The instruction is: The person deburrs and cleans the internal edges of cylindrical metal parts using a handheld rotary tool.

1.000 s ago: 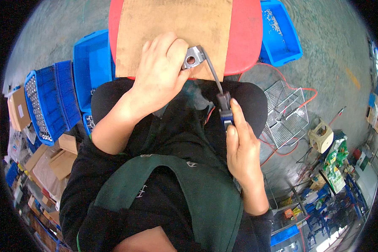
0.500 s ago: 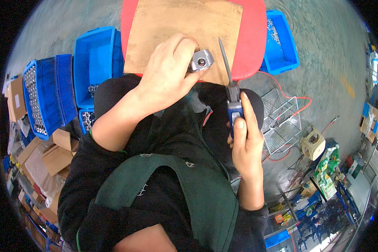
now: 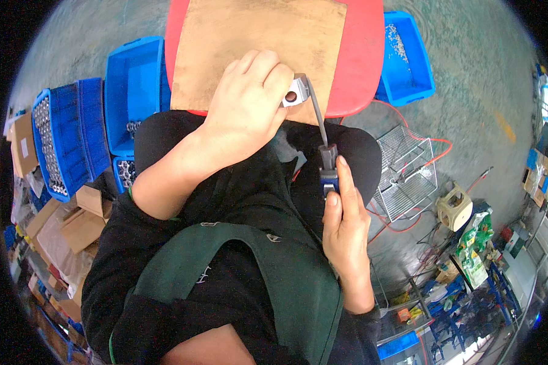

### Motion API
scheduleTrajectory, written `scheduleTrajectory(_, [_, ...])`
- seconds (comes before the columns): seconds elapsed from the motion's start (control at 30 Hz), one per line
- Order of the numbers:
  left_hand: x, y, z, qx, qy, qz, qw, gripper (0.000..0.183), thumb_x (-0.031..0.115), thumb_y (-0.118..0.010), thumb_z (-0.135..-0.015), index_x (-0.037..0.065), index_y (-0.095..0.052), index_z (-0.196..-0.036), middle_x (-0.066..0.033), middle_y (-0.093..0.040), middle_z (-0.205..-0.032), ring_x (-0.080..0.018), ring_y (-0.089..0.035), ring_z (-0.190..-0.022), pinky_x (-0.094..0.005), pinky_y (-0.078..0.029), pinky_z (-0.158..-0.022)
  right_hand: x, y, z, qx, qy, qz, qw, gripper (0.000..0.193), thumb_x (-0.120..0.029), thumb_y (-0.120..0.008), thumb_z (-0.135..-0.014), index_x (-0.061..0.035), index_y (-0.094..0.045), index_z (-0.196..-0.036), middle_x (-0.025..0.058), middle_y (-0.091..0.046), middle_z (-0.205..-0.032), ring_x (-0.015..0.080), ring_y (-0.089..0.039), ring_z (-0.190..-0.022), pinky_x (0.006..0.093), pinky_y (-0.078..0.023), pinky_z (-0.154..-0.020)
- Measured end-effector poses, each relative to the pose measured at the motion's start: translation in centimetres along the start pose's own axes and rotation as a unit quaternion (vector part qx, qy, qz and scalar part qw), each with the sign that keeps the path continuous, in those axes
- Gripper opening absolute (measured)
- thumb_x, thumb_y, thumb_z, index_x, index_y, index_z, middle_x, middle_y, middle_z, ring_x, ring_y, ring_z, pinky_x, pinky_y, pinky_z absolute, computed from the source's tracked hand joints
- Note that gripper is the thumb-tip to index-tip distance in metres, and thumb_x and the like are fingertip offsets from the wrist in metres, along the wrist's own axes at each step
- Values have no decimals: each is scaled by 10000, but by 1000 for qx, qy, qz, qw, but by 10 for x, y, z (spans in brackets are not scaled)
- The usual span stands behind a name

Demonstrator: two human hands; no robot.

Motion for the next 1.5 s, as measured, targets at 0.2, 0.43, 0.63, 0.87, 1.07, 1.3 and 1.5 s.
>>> scheduleTrajectory(0.2, [1, -4, -3, -12, 4, 21, 1000, 304, 41, -678, -637, 15, -496, -880, -148, -477, -900, -340, -506, -834, -425, -423, -722, -11, -11, -35, 1, 29, -36, 999, 431, -232, -380, -1010, -169, -362, -1436, 15, -552, -735, 49, -457, -549, 208, -400, -504])
scheduleTrajectory(0.43, [-1, -3, -2, -15, 4, 20, 1000, 314, 49, -687, -641, 16, -488, -881, -147, -471, -900, -340, -508, -846, -423, -425, -730, 7, -7, -13, -6, 20, -26, 999, 436, -217, -371, -1010, -160, -351, -1442, 18, -549, -740, 49, -457, -545, 211, -399, -501])
scheduleTrajectory(0.63, [-1, -4, 0, -4, -7, 21, 1000, 313, 56, -693, -650, 24, -494, -889, -146, -477, -883, -338, -512, -836, -423, -425, -736, 1, -9, -15, -32, -92, -58, 994, 430, -76, -438, -954, -26, -408, -1380, 217, -600, -1157, 234, -618, -965, 328, -463, -851])
scheduleTrajectory(0.87, [-1, 3, 0, 69, -28, 59, 995, 309, 67, -703, -660, 20, -510, -897, -145, -511, -913, -351, -538, -879, -418, -442, -745, -18, 0, -42, 19, 1, -70, 997, 426, -123, -443, -976, -92, -413, -1401, 63, -598, -850, 84, -465, -565, 249, -427, -544])
scheduleTrajectory(1.07, [-7, 7, -1, 33, 17, 88, 995, 301, 95, -723, -669, 20, -526, -884, -139, -533, -877, -342, -560, -827, -425, -459, -708, -9, 8, -13, 38, -22, -99, 994, 435, -150, -430, -983, -125, -399, -1417, 17, -557, -770, 56, -444, -536, 224, -408, -504])
scheduleTrajectory(1.3, [-9, 2, -1, 13, 0, 50, 999, 291, 103, -735, -660, 17, -532, -849, -136, -522, -866, -337, -547, -819, -420, -448, -718, 1, 2, 10, 0, -57, -90, 994, 456, -169, -450, -985, -134, -373, -1433, 28, -548, -769, 70, -460, -560, 236, -425, -525])
scheduleTrajectory(1.5, [-3, -1, 1, -1, -12, 40, 999, 309, 80, -723, -636, 13, -512, -852, -142, -504, -885, -338, -525, -833, -419, -432, -723, 0, 2, 5, -20, -64, -37, 997, 458, -113, -451, -969, -93, -380, -1422, 63, -561, -779, 104, -498, -592, 268, -445, -568])
Point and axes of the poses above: each hand's wrist, its own z-axis away from the middle knuckle, its own y-axis out of the back of the hand, x = y × z, the point moved 8 cm from there along -z, towards the middle knuckle
